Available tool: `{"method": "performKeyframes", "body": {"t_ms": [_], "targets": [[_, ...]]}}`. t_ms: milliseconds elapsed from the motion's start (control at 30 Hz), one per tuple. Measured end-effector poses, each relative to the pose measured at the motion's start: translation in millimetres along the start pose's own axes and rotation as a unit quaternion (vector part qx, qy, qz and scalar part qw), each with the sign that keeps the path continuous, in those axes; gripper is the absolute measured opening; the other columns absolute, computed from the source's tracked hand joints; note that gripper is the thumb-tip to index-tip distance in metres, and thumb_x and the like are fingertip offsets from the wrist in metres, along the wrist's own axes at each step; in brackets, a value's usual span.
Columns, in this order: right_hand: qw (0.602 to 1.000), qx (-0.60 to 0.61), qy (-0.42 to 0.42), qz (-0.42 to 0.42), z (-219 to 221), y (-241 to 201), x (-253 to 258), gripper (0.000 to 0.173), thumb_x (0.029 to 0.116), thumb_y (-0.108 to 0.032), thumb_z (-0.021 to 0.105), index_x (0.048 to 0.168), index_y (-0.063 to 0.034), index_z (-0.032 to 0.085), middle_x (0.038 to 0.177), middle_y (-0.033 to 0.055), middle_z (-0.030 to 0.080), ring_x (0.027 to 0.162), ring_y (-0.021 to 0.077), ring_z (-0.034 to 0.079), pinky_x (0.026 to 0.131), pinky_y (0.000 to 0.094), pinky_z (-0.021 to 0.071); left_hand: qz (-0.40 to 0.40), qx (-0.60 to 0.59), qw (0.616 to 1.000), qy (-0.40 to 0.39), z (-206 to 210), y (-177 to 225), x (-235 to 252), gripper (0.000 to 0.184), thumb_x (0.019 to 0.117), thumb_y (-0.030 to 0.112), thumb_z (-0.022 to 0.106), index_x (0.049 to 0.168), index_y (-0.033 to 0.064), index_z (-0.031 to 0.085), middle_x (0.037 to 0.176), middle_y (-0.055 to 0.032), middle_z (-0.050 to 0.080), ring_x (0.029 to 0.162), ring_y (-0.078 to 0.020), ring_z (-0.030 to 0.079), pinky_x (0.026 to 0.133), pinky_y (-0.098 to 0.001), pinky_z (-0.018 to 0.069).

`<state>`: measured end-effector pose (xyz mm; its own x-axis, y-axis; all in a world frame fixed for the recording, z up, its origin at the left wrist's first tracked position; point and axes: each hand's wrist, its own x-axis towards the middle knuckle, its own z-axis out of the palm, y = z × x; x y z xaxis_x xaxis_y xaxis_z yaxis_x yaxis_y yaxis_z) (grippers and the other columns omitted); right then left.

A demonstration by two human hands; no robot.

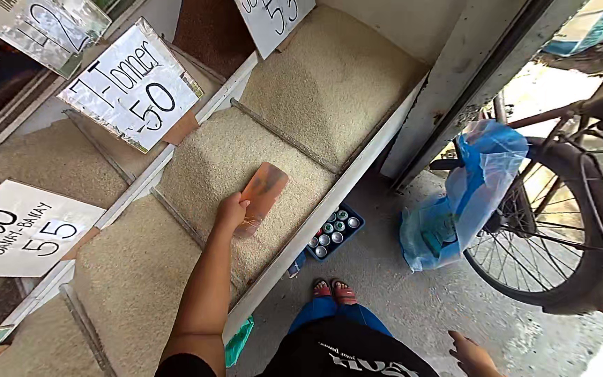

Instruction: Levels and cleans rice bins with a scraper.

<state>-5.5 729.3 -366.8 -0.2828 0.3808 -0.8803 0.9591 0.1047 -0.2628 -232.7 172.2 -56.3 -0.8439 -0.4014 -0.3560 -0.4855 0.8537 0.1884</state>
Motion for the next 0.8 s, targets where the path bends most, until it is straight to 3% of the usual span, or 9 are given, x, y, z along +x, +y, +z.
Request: {"method": "performKeyframes", "body": {"t_ms": [67, 133, 267, 367, 433, 500, 700, 800], "targets": [[0.999, 0.027, -0.022, -0.007, 12, -1, -13, 0.055, 0.1101, -0.035, 0.045, 0.15, 0.0021, 0.042, 0.149, 0.0324, 0.046, 0.133, 0.0455, 0.051, 0.105, 0.061, 0.0425, -0.015, -0.017, 0.999, 0.047, -34, -26, 15, 0.034, 0.1054, 0.03, 0.061, 0.121, 0.0004, 0.066, 0.115, -0.0278, 0.069, 0.112, -0.0453, 0.066, 0.097, -0.0677, 0.049], [0.998, -0.028, -0.041, -0.038, 22, -2, -22, 0.05, 0.1095, -0.031, 0.048, 0.145, 0.0046, 0.049, 0.144, 0.034, 0.05, 0.131, 0.0459, 0.052, 0.106, 0.0615, 0.0414, -0.033, -0.031, 0.994, 0.095, -70, -43, 23, 0.034, 0.1054, 0.027, 0.061, 0.123, -0.0021, 0.065, 0.117, -0.0304, 0.067, 0.115, -0.048, 0.064, 0.099, -0.0692, 0.047], [0.988, -0.116, -0.07, -0.078, 35, -7, -19, 0.046, 0.109, -0.03, 0.05, 0.14, 0.0033, 0.056, 0.142, 0.0326, 0.053, 0.132, 0.0448, 0.052, 0.109, 0.0619, 0.0393, -0.042, -0.071, 0.978, 0.19, -102, -35, -2, 0.034, 0.107, 0.024, 0.057, 0.125, -0.0044, 0.062, 0.117, -0.0316, 0.066, 0.115, -0.0488, 0.064, 0.098, -0.0688, 0.0476], [0.989, -0.113, -0.051, -0.077, 41, -18, -22, 0.046, 0.1094, -0.03, 0.05, 0.14, 0.0033, 0.056, 0.142, 0.0333, 0.054, 0.132, 0.0454, 0.052, 0.109, 0.0624, 0.0389, 0.037, -0.048, 0.993, 0.104, -52, -7, -37, 0.031, 0.1065, 0.024, 0.058, 0.122, -0.003, 0.062, 0.111, -0.0276, 0.068, 0.107, -0.0441, 0.068, 0.094, -0.064, 0.0528], [0.99, -0.105, -0.048, -0.079, 42, -32, -30, 0.046, 0.1099, -0.029, 0.049, 0.142, 0.0037, 0.055, 0.144, 0.0324, 0.052, 0.136, 0.0448, 0.05, 0.112, 0.0614, 0.0374, 0.084, -0.02, 0.996, -0.013, -4, 8, -52, 0.033, 0.1075, 0.025, 0.055, 0.124, -0.0016, 0.063, 0.117, -0.0239, 0.069, 0.114, -0.0386, 0.067, 0.1, -0.0577, 0.0513], [0.99, -0.093, -0.049, -0.093, 44, -42, -34, 0.046, 0.11, -0.027, 0.049, 0.142, 0.0044, 0.054, 0.145, 0.032, 0.052, 0.137, 0.0447, 0.049, 0.113, 0.0611, 0.037, 0.103, -0.009, 0.992, -0.078, 32, 18, -58, 0.035, 0.1088, 0.026, 0.051, 0.128, -0.0007, 0.062, 0.121, -0.0229, 0.068, 0.118, -0.0373, 0.066, 0.102, -0.0565, 0.0504], [0.991, -0.06, -0.043, -0.107, 41, -50, -53, 0.045, 0.1096, -0.023, 0.049, 0.144, 0.0052, 0.05, 0.147, 0.0315, 0.05, 0.137, 0.0442, 0.049, 0.112, 0.0594, 0.0386, 0.107, 0.021, 0.989, -0.101, 67, 36, -55, 0.036, 0.1095, 0.03, 0.048, 0.13, 0.0028, 0.061, 0.121, -0.0217, 0.068, 0.116, -0.0379, 0.067, 0.098, -0.0575, 0.0524], [0.988, -0.109, -0.041, -0.096, 40, -39, -59, 0.043, 0.1099, -0.024, 0.049, 0.141, 0.0058, 0.054, 0.143, 0.0323, 0.054, 0.135, 0.0441, 0.052, 0.112, 0.0594, 0.0384, 0.106, 0.029, 0.988, -0.107, 68, 53, -52, 0.04, 0.1102, 0.031, 0.045, 0.136, 0.0038, 0.059, 0.126, -0.021, 0.068, 0.119, -0.0372, 0.066, 0.1, -0.0575, 0.0526]]}}
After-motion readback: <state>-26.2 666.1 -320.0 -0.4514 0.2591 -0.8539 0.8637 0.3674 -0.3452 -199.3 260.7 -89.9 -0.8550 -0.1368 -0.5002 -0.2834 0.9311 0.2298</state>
